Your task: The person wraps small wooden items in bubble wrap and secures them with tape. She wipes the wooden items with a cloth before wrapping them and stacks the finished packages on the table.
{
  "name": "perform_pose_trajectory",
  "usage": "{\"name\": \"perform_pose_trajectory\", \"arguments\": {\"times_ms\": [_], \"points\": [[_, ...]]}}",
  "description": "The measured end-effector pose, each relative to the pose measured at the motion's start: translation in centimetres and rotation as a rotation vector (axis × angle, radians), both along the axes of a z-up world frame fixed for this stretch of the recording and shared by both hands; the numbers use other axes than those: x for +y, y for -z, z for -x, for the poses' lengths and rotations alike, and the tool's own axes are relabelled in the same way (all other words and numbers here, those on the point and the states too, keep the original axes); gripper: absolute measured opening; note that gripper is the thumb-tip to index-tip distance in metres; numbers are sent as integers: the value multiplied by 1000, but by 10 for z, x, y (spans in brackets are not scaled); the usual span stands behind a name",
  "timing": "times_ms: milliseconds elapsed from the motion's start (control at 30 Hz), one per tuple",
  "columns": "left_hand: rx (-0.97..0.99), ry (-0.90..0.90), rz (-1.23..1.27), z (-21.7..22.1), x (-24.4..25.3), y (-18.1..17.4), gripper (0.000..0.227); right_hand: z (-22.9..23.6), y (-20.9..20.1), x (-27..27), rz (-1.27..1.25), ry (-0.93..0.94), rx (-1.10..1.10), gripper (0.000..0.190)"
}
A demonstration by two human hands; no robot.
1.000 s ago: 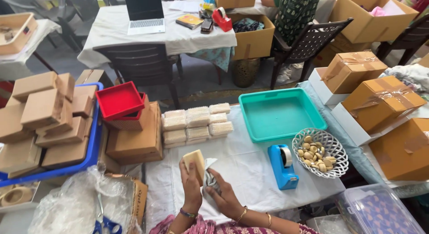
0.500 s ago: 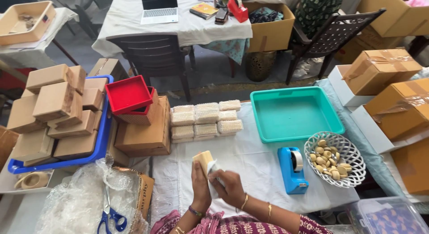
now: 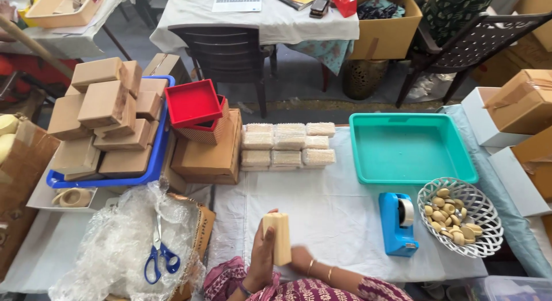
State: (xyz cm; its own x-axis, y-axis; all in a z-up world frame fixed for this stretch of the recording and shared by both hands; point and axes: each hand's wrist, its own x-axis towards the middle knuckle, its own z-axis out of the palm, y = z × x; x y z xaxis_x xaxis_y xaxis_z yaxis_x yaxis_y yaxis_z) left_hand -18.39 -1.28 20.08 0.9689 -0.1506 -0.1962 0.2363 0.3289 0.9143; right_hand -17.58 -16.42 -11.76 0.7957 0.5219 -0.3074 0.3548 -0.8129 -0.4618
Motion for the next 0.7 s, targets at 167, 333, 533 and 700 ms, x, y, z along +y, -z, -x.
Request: {"name": "perform_pose_trajectory", "arguments": {"times_ms": [167,333,533,700], "points": [[191,-160,-29,-12,28,49,60,13,-78,9,-328,-244,246,23],[73,-229,166,-29,47,74,53,-31,-228,2,-1001,438,259,43],[255,-89,330,-32,6,97,57,-27,-289,13,-1027,197,-538,22],[359,91,100,-29,-14,51,64,-42,-329,-1,-1025,642,-367,11]]}}
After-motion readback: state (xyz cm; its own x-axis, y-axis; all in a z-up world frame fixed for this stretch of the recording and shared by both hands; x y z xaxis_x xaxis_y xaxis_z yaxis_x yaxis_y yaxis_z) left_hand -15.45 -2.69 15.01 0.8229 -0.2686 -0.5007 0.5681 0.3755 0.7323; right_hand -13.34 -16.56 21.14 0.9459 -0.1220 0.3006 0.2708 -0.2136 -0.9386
